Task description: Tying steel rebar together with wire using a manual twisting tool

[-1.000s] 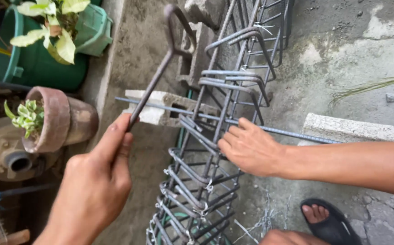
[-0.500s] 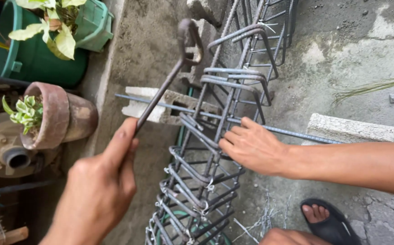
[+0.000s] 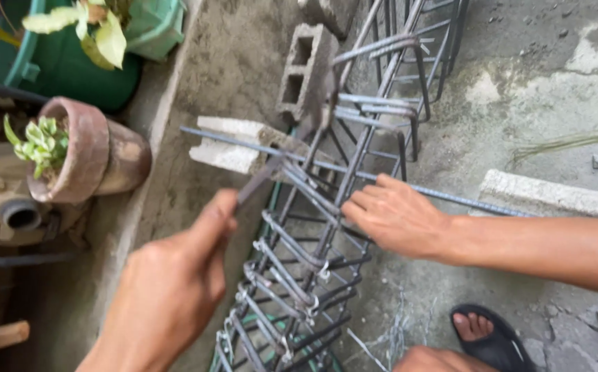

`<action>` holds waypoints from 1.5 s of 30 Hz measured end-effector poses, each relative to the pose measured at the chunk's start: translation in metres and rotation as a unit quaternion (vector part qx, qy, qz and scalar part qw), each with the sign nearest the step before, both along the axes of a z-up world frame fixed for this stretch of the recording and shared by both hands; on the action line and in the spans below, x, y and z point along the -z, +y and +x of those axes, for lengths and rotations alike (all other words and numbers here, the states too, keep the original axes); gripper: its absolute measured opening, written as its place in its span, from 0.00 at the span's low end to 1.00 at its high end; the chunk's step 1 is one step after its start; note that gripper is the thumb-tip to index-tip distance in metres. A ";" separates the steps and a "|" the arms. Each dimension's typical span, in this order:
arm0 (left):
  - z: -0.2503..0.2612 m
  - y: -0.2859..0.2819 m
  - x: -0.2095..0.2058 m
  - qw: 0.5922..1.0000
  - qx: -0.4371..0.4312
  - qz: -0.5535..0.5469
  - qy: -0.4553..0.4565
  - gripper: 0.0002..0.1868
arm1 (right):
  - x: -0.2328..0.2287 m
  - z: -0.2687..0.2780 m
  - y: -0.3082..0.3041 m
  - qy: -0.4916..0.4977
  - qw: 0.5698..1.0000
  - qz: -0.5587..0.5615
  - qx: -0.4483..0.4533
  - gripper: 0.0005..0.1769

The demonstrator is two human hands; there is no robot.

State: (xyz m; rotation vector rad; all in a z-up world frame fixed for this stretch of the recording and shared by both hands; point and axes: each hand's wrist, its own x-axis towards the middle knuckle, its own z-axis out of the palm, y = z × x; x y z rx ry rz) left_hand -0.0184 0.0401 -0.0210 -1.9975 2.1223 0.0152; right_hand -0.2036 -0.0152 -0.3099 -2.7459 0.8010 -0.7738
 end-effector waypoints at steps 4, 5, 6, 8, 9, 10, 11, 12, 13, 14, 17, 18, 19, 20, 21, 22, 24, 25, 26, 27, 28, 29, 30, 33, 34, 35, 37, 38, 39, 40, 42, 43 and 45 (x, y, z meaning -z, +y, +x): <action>0.012 0.005 0.016 0.991 0.048 -0.073 0.101 0.33 | -0.010 -0.004 -0.001 -0.024 1.000 -0.001 -0.001 0.07; 0.013 0.005 0.016 0.994 -0.061 0.083 -0.025 0.28 | -0.005 -0.001 0.001 0.009 1.000 -0.023 -0.014 0.04; 0.015 0.006 0.016 0.946 -0.171 0.229 -0.153 0.25 | 0.002 0.003 0.002 0.042 0.998 -0.045 -0.026 0.04; -0.004 -0.010 0.003 0.942 -0.149 0.242 -0.179 0.21 | -0.006 -0.002 0.000 0.018 0.999 -0.036 -0.021 0.02; -0.013 -0.017 -0.002 0.936 -0.126 0.259 -0.203 0.18 | -0.008 -0.005 0.000 -0.005 1.000 -0.023 -0.015 0.03; -0.009 -0.016 0.001 0.936 -0.129 0.260 -0.199 0.18 | -0.009 -0.007 0.000 -0.002 1.000 -0.023 -0.019 0.03; -0.005 -0.013 0.002 0.975 -0.059 0.160 -0.142 0.22 | -0.010 -0.006 0.001 -0.006 1.000 -0.013 -0.015 0.04; 0.000 -0.012 0.003 0.995 0.010 0.054 -0.083 0.28 | -0.012 -0.006 0.001 -0.010 1.000 -0.004 -0.012 0.05; 0.006 -0.008 0.006 0.995 0.005 0.056 -0.083 0.28 | -0.012 -0.006 0.002 -0.009 1.000 -0.003 -0.017 0.05; 0.012 -0.004 0.009 0.998 -0.003 0.052 -0.036 0.23 | -0.012 -0.006 0.004 -0.009 1.000 0.002 -0.014 0.05; 0.019 -0.002 0.009 0.983 -0.114 0.131 -0.066 0.21 | -0.013 -0.006 0.000 -0.010 1.000 -0.003 -0.010 0.06; 0.021 0.001 0.008 0.941 -0.224 0.212 -0.142 0.24 | -0.012 -0.005 0.002 -0.013 1.000 -0.008 -0.017 0.06; 0.021 0.005 0.004 0.939 -0.236 0.209 -0.138 0.24 | -0.015 -0.005 0.001 -0.013 0.999 -0.013 -0.030 0.06; 0.022 0.008 0.000 0.964 -0.192 0.151 -0.105 0.23 | -0.017 -0.005 -0.001 -0.016 1.000 -0.005 -0.025 0.06; 0.023 0.008 -0.003 0.983 -0.138 0.094 -0.072 0.22 | -0.020 -0.008 0.001 -0.015 1.000 0.007 -0.012 0.06; 0.023 0.010 -0.001 0.983 -0.141 0.095 -0.069 0.22 | -0.019 -0.008 0.000 -0.012 1.000 0.008 -0.015 0.06; 0.021 0.013 0.000 0.996 -0.034 -0.062 0.051 0.24 | -0.017 -0.007 0.001 -0.016 1.000 0.011 -0.014 0.07; 0.027 0.015 0.008 0.996 -0.041 -0.066 0.053 0.24 | -0.019 -0.008 0.001 -0.014 1.000 0.008 -0.022 0.07; 0.032 0.018 0.016 0.995 -0.031 -0.032 0.086 0.26 | -0.022 -0.009 0.002 -0.024 0.999 0.008 -0.027 0.06; 0.038 0.016 0.023 0.993 -0.013 0.000 0.118 0.29 | -0.024 -0.010 0.001 -0.036 0.999 0.006 -0.024 0.06; 0.025 0.009 0.017 0.993 -0.011 -0.005 0.117 0.29 | -0.022 -0.009 0.001 -0.037 0.999 0.000 -0.023 0.06; 0.013 0.003 0.010 0.983 -0.102 0.150 0.025 0.25 | -0.020 -0.008 0.001 -0.032 0.999 0.001 -0.027 0.06; 0.000 -0.004 0.004 0.933 -0.191 0.297 -0.070 0.23 | -0.017 -0.008 0.002 -0.027 0.999 0.002 -0.031 0.05; -0.025 -0.022 -0.015 0.943 -0.102 0.277 -0.156 0.16 | -0.018 -0.010 -0.001 -0.027 0.999 -0.009 -0.018 0.06; -0.019 -0.020 -0.008 0.943 -0.103 0.276 -0.154 0.16 | -0.020 -0.011 -0.002 -0.026 0.999 -0.009 -0.018 0.06; -0.012 -0.017 -0.003 0.972 -0.076 0.204 -0.089 0.18 | -0.021 -0.010 -0.001 -0.030 0.999 -0.004 -0.020 0.06; 0.000 -0.008 -0.001 0.990 -0.049 0.129 -0.023 0.21 | -0.023 -0.010 0.000 -0.034 0.999 0.001 -0.022 0.06; 0.004 -0.002 -0.003 0.986 -0.089 0.132 -0.045 0.18 | -0.023 -0.010 0.000 -0.036 0.999 0.000 -0.027 0.06; 0.010 0.000 -0.006 0.981 -0.118 0.135 -0.068 0.16 | -0.023 -0.011 0.001 -0.038 0.999 -0.001 -0.023 0.07; 0.014 -0.003 -0.003 0.982 -0.108 0.136 -0.069 0.16 | -0.023 -0.012 0.000 -0.037 0.999 0.001 -0.013 0.07; 0.026 0.002 0.000 0.949 -0.203 0.208 -0.122 0.18 | -0.022 -0.008 0.001 -0.041 0.998 -0.009 -0.042 0.07; 0.019 0.001 -0.005 0.949 -0.211 0.201 -0.119 0.18 | -0.019 -0.008 0.000 -0.041 0.998 -0.017 -0.051 0.07; 0.009 -0.006 -0.015 0.948 -0.221 0.202 -0.112 0.22 | -0.012 -0.008 0.001 -0.030 0.999 -0.010 -0.029 0.08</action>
